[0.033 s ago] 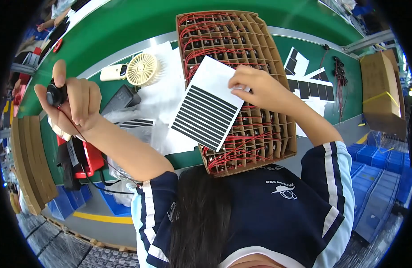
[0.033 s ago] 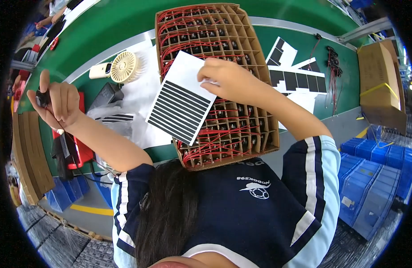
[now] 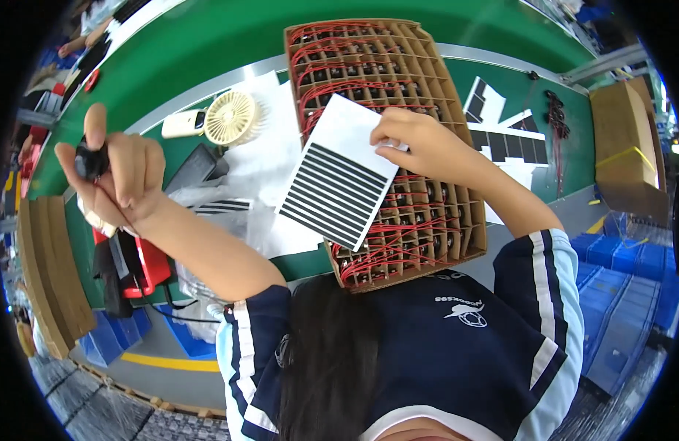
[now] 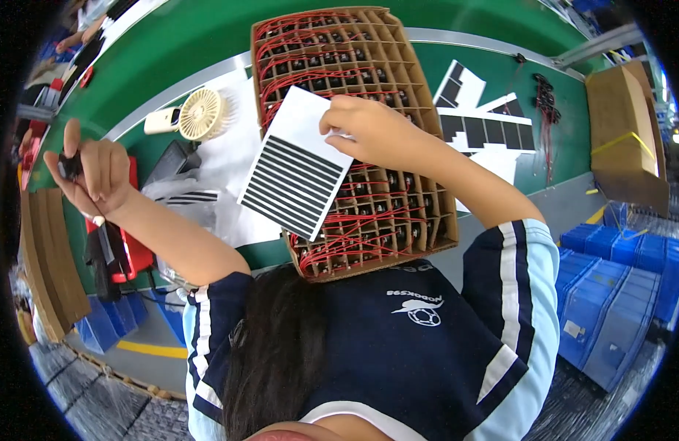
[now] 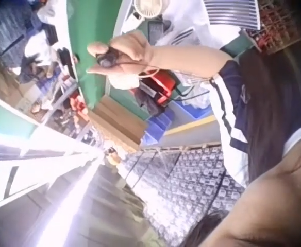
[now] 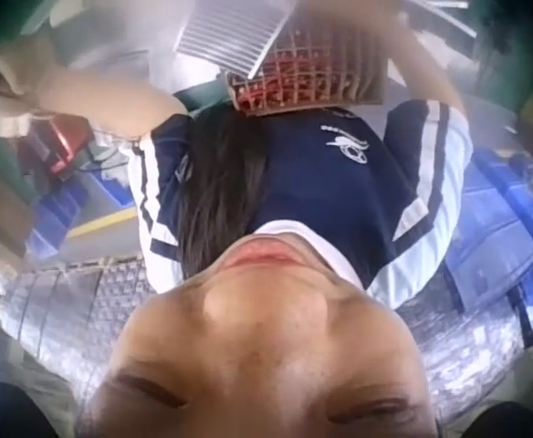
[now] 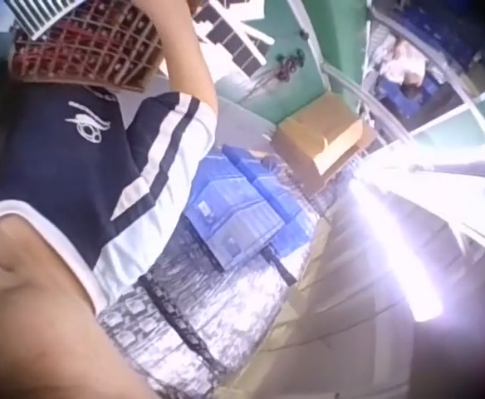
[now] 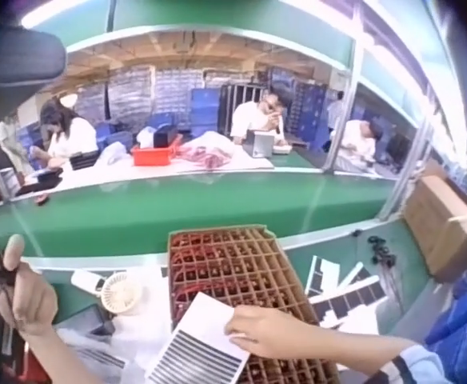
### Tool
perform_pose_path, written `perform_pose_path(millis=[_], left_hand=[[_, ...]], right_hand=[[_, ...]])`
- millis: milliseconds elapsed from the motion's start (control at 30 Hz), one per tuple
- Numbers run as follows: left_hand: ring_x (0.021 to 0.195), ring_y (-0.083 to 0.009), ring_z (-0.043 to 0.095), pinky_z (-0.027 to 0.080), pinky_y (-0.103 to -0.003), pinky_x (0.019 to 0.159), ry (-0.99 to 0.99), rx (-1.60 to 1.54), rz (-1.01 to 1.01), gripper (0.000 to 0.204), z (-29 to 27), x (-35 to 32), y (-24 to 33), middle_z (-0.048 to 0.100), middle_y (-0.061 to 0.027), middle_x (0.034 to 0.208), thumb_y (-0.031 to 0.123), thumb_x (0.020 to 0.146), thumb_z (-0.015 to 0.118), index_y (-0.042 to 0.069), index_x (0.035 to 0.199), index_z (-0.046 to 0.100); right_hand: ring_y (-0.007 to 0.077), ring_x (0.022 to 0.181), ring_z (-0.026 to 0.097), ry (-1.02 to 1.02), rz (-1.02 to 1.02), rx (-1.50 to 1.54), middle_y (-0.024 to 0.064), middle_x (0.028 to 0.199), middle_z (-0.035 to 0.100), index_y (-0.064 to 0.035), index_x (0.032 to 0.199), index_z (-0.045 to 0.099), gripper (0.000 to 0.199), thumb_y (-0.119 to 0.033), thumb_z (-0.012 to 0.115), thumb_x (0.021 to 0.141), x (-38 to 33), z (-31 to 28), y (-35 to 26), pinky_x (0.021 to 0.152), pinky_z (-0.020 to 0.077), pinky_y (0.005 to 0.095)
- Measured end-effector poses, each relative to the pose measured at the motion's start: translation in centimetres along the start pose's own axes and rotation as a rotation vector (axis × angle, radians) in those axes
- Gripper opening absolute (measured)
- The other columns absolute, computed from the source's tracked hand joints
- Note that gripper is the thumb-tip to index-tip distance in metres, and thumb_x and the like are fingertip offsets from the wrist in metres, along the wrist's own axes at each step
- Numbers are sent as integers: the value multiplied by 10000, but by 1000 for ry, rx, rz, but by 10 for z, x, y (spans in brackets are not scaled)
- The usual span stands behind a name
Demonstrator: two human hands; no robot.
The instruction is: Assembling small LED light components and wiring on a factory production line.
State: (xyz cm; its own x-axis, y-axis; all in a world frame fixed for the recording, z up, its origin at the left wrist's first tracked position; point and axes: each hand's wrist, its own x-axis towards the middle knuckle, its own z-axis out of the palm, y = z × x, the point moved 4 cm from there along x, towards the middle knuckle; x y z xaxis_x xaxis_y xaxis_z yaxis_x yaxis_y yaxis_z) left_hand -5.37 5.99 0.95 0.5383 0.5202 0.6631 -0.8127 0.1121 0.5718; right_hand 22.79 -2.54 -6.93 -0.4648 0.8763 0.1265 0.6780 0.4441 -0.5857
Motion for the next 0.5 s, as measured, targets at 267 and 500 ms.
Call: perform_pose_path(millis=[267, 500], left_hand=[[319, -71, 197, 171, -211, 349, 89, -50, -97, 320, 4, -2, -10, 340, 2, 431, 389, 899, 348, 92, 786, 383], [386, -63, 231, 188, -224, 399, 285, 54, -2, 318, -9, -2, -1, 351, -10, 585, 374, 836, 502, 72, 847, 403]], right_hand=[[211, 635, 536, 324, 490, -392, 118, 753, 553, -7, 816, 569, 101, -79, 583, 747, -110, -98, 137, 579, 434, 279], [171, 687, 579, 499, 695, -37, 119, 785, 608, -18, 840, 615, 150, -122, 618, 732, -144, -99, 199, 636, 455, 263]])
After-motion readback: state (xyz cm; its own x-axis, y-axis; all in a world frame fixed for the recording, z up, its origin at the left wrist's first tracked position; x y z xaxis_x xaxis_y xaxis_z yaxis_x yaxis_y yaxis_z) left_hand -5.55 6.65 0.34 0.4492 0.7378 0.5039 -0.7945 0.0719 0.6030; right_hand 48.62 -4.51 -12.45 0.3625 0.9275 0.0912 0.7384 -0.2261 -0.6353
